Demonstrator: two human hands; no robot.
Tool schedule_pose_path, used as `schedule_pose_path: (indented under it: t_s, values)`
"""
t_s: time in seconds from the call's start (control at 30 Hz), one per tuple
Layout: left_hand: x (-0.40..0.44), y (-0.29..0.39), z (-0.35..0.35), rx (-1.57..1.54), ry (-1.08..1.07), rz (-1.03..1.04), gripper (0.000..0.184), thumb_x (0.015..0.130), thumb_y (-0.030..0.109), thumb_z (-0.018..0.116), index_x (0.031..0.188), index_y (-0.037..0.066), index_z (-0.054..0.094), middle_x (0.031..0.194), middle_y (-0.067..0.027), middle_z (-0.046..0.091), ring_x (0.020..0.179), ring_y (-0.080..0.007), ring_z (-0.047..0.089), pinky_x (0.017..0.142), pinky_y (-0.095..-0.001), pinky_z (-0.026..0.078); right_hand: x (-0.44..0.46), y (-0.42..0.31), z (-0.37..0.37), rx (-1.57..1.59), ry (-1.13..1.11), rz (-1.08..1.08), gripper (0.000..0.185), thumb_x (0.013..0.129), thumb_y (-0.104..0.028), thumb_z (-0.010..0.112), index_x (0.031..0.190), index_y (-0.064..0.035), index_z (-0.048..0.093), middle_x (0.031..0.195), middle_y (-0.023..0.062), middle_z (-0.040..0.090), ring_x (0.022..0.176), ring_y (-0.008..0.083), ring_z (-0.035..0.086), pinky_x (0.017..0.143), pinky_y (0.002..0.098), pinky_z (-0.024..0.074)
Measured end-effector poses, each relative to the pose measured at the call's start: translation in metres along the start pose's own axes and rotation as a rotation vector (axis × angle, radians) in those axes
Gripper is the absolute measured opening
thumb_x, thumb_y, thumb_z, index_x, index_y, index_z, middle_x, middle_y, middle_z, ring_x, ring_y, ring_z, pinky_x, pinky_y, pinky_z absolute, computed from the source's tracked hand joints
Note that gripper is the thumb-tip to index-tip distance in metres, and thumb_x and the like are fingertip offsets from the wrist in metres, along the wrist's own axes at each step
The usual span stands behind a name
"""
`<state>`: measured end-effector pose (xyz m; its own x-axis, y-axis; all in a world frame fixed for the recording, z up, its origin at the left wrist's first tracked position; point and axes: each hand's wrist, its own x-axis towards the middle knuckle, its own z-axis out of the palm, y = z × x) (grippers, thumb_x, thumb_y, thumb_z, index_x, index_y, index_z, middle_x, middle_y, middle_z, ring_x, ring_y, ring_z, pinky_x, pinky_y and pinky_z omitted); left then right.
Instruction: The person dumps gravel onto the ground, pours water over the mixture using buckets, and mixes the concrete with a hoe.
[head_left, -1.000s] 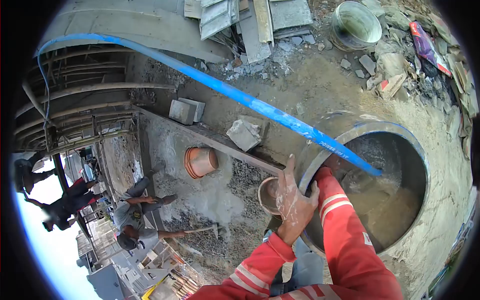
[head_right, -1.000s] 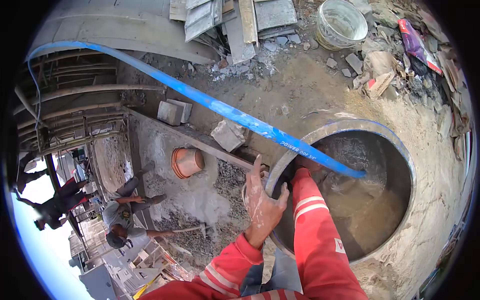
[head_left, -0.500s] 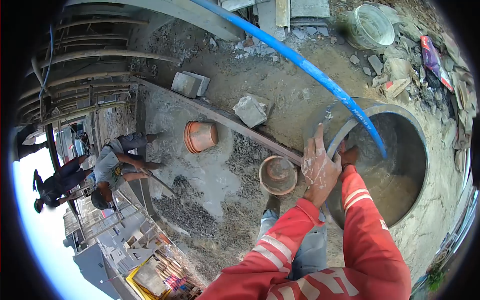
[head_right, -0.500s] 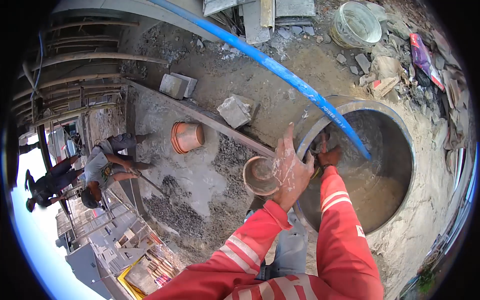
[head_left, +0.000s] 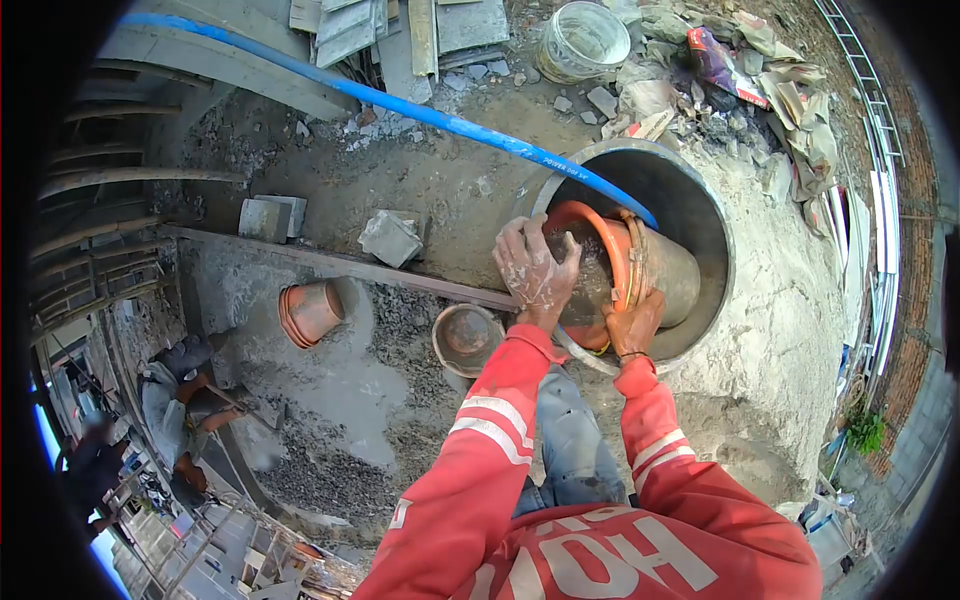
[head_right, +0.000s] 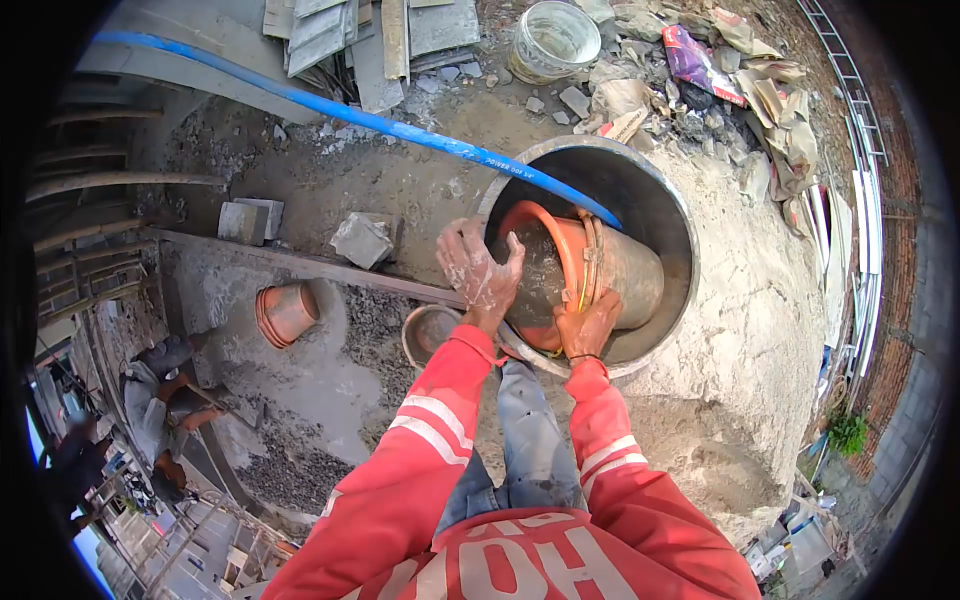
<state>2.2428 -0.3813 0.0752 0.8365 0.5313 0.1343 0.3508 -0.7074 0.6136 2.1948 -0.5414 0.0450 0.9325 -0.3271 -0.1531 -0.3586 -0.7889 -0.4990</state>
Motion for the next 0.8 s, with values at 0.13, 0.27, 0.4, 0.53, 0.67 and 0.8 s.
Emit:
schedule_pose_path:
  t_s: [0.13, 0.27, 0.4, 0.53, 0.67, 0.8]
  values:
    - [-0.034, 0.065, 0.010, -0.388, -0.235, -0.172, 0.041, 0.073, 0.030, 0.076, 0.095, 0.001, 0.056, 0.085, -0.0122, 0.058, 0.077, -0.0300, 0.057, 0.070, -0.0423, 0.046, -0.012, 0.001, 0.004, 0.176, 0.004, 0.020, 0.057, 0.062, -0.010, 0.075, 0.105, 0.0071, 0.042, 0.101, 0.0240, 0.046, 0.098, 0.0430, 0.048, 0.088, 0.0442, 0.0393]
    - [-0.026, 0.052, 0.045, -0.565, -0.618, -0.887, 0.050, 0.078, 0.031, 0.071, 0.110, -0.003, 0.053, 0.105, -0.0231, 0.060, 0.088, -0.0348, 0.061, 0.079, -0.0454, 0.050, -0.020, -0.005, -0.004, 0.211, -0.009, -0.069, 0.052, 0.066, -0.011, 0.073, 0.105, 0.0061, 0.043, 0.101, 0.0235, 0.046, 0.098, 0.0416, 0.048, 0.087, 0.0438, 0.0388]
    - [-0.012, 0.043, 0.008, -0.853, -0.555, -1.117, 0.036, 0.083, 0.027, 0.069, 0.101, -0.002, 0.057, 0.095, -0.0177, 0.062, 0.077, -0.0250, 0.062, 0.067, -0.0387, 0.051, -0.019, -0.027, -0.030, 0.232, -0.154, -0.181, 0.056, 0.062, -0.014, 0.078, 0.104, 0.0037, 0.046, 0.100, 0.0202, 0.048, 0.093, 0.0355, 0.050, 0.083, 0.0422, 0.0415]
    - [-0.032, 0.010, 0.013, -1.157, -0.511, -1.170, 0.018, 0.087, 0.015, 0.066, 0.096, 0.000, 0.062, 0.090, -0.0098, 0.066, 0.074, -0.0178, 0.064, 0.064, -0.0319, 0.054, -0.019, -0.038, -0.061, 0.288, -0.226, -0.234, 0.048, 0.065, -0.013, 0.076, 0.101, 0.0029, 0.049, 0.096, 0.0175, 0.048, 0.088, 0.0311, 0.050, 0.078, 0.0395, 0.0429]
    - [-0.048, 0.010, -0.001, -1.462, -0.698, -0.930, 0.029, 0.088, 0.015, 0.066, 0.111, -0.001, 0.058, 0.101, -0.0091, 0.065, 0.089, -0.0175, 0.065, 0.079, -0.0317, 0.055, -0.023, -0.054, -0.100, 0.189, -0.157, -0.322, 0.032, 0.072, -0.007, 0.069, 0.098, 0.0015, 0.052, 0.089, 0.0137, 0.047, 0.081, 0.0275, 0.050, 0.074, 0.0369, 0.0425]
    - [-0.045, 0.041, -0.029, -1.813, -0.784, -0.761, 0.043, 0.088, 0.018, 0.067, 0.124, 0.002, 0.051, 0.117, -0.0083, 0.059, 0.103, -0.0163, 0.060, 0.085, -0.0321, 0.053, -0.034, -0.094, -0.142, 0.107, -0.083, -0.419, 0.018, 0.078, -0.006, 0.068, 0.089, 0.0008, 0.056, 0.081, 0.0120, 0.051, 0.069, 0.0265, 0.055, 0.061, 0.0358, 0.0440]
